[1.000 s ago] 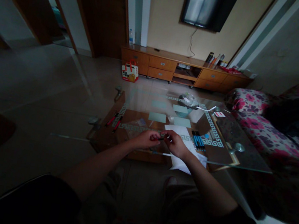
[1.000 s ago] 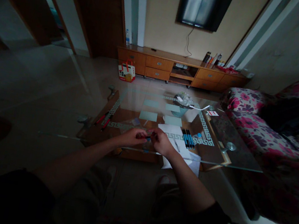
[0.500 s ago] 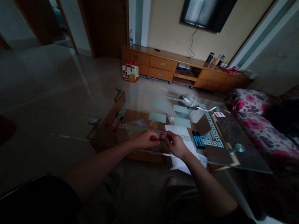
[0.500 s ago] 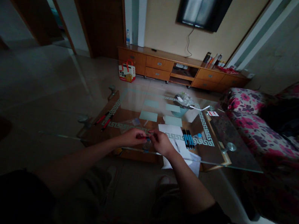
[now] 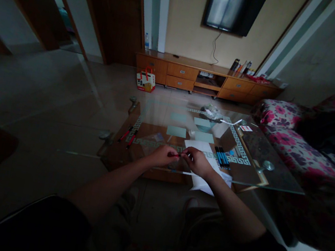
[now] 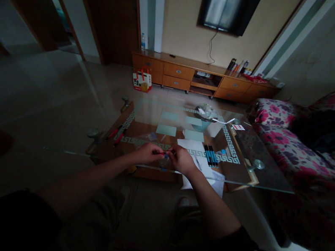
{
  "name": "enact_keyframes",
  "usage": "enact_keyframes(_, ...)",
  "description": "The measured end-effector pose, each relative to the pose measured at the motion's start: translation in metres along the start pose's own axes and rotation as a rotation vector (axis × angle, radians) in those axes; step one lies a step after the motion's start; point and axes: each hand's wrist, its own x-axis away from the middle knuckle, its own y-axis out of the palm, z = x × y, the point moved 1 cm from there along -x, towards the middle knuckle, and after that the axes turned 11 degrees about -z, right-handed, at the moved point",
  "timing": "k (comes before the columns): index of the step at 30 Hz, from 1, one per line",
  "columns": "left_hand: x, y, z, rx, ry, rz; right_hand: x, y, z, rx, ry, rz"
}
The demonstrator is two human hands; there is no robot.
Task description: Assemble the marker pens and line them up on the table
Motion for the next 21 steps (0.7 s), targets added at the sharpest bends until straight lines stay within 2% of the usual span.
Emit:
enact_keyframes(7, -0.002, 0.001, -0.005, 0.028, -0.011, 0.053, -0.002, 0.002, 0.0, -0.034, -0.022, 0.065)
enact_keyframes(12, -0.003, 0.003, -0.01, 0.05, -0.039, 0.099, -0.001, -0.01, 0.007, -0.096, 0.106, 0.327)
enact_keyframes(16, -0.003, 0.005, -0.013, 0.071, -0.045, 0.1, 0.003, -0.019, 0.025, -0.115, 0.202, 0.479)
enact_keyframes(18, -0.003, 0.005, -0.012, 0.092, -0.032, 0.101, 0.004, -0.019, 0.037, -0.104, 0.221, 0.489)
enact_keyframes(21, -0.002, 0.005, -0.008, 0.117, -0.016, 0.095, 0.005, -0.016, 0.052, -0.026, 0.215, 0.426)
